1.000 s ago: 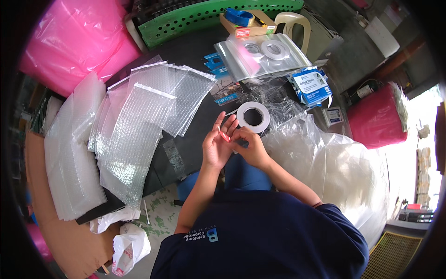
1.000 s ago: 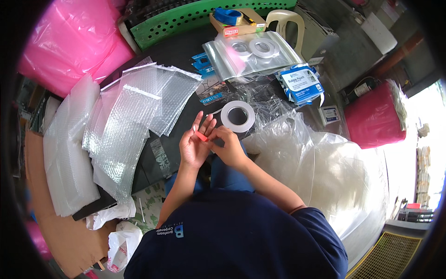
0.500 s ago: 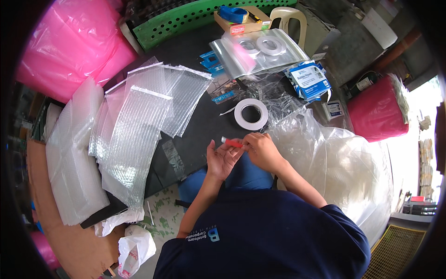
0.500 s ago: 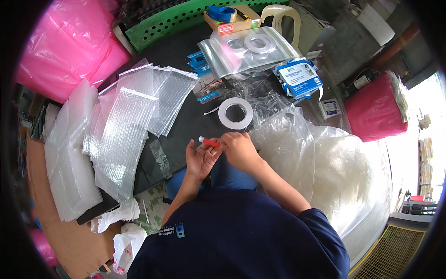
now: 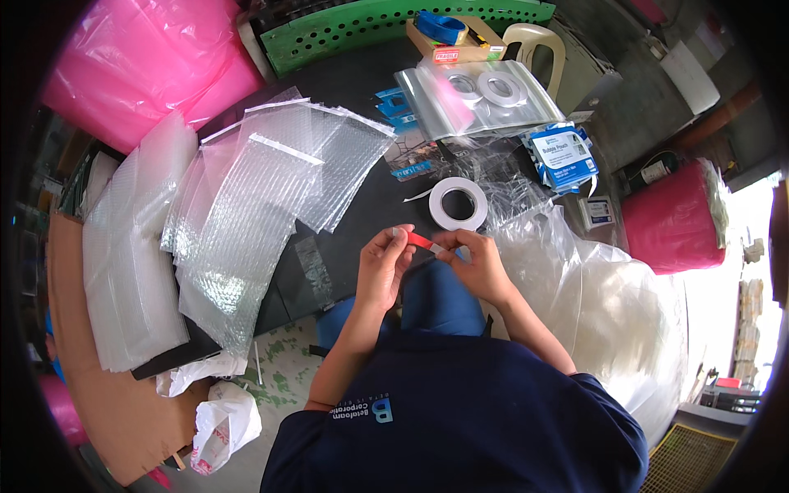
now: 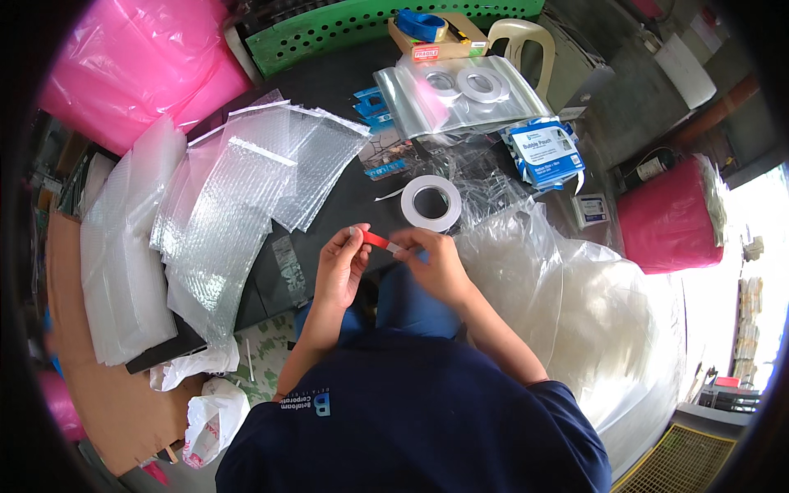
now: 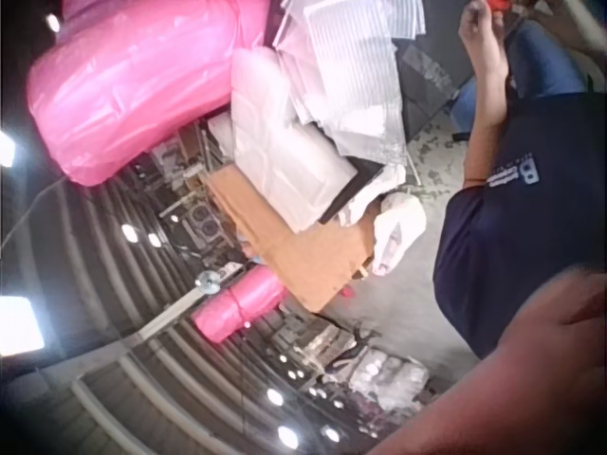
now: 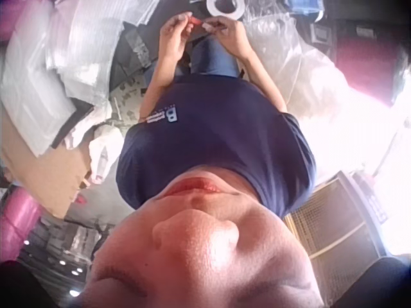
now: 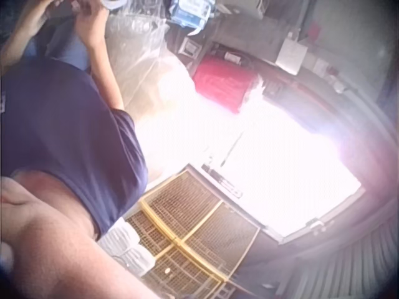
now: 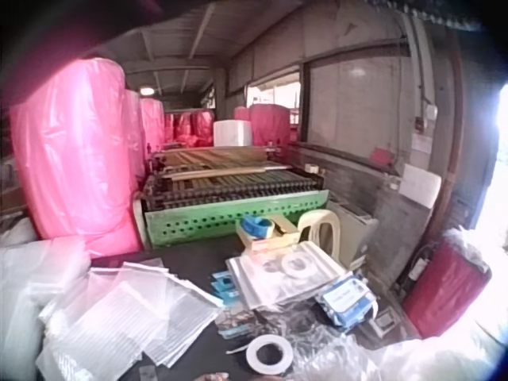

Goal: The person handles bubble wrap sheets and clear adhesive tape at a workbench. They apply strips of tape to the edges of the bubble wrap sheets and stack them. The person also moves a large white plastic bag and a stack of blue packages on the table.

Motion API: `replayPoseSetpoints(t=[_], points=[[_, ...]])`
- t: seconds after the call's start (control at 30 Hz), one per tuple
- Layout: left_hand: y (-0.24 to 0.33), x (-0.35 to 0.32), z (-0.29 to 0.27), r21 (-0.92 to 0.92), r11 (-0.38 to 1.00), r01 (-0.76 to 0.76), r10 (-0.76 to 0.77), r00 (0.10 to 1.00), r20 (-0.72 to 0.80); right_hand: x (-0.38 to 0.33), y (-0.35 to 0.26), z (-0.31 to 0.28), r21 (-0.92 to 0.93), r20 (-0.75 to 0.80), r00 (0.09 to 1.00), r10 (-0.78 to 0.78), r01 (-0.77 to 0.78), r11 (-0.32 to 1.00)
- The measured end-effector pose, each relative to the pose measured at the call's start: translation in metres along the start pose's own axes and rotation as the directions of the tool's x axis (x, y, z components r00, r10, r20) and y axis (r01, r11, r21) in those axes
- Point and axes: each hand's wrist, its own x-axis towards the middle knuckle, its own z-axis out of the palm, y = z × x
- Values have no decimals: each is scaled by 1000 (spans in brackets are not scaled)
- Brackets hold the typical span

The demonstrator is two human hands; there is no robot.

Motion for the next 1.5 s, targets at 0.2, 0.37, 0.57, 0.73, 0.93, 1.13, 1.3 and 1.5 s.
replayPoseSetpoints(t=[0.2, 0.37, 0.57, 0.73, 0.93, 1.13, 1.3, 1.5], points=[[-11, -11, 18, -171, 960, 221, -199, 970, 139, 5, 14, 7, 396, -106, 971, -215, 240, 887], [-10, -19, 36, -187, 946, 265, -241, 960, 141, 4, 29, 18, 798, -77, 997, 2, 61, 599], [-11, -14, 26, -66, 927, 370, -355, 919, 172, 5, 31, 21, 885, -66, 975, 213, -41, 463], [-20, -14, 32, 266, 954, -135, 150, 988, -37, 12, 12, 21, 876, -189, 948, 257, 45, 480], [4, -6, 35, 566, 738, -367, 371, 922, 114, 21, 5, 19, 715, -176, 966, 189, -7, 699], [5, 1, 27, 693, 506, -514, 476, 836, 272, 23, -5, 8, -212, -516, 820, -249, 160, 964], [13, -1, 42, 777, 318, -543, 505, 791, 346, 26, 14, 4, 119, -626, 776, -68, 182, 976], [8, -1, 41, 657, 626, -420, 355, 904, 239, 26, 10, 9, -140, -619, 732, -285, 254, 957]])
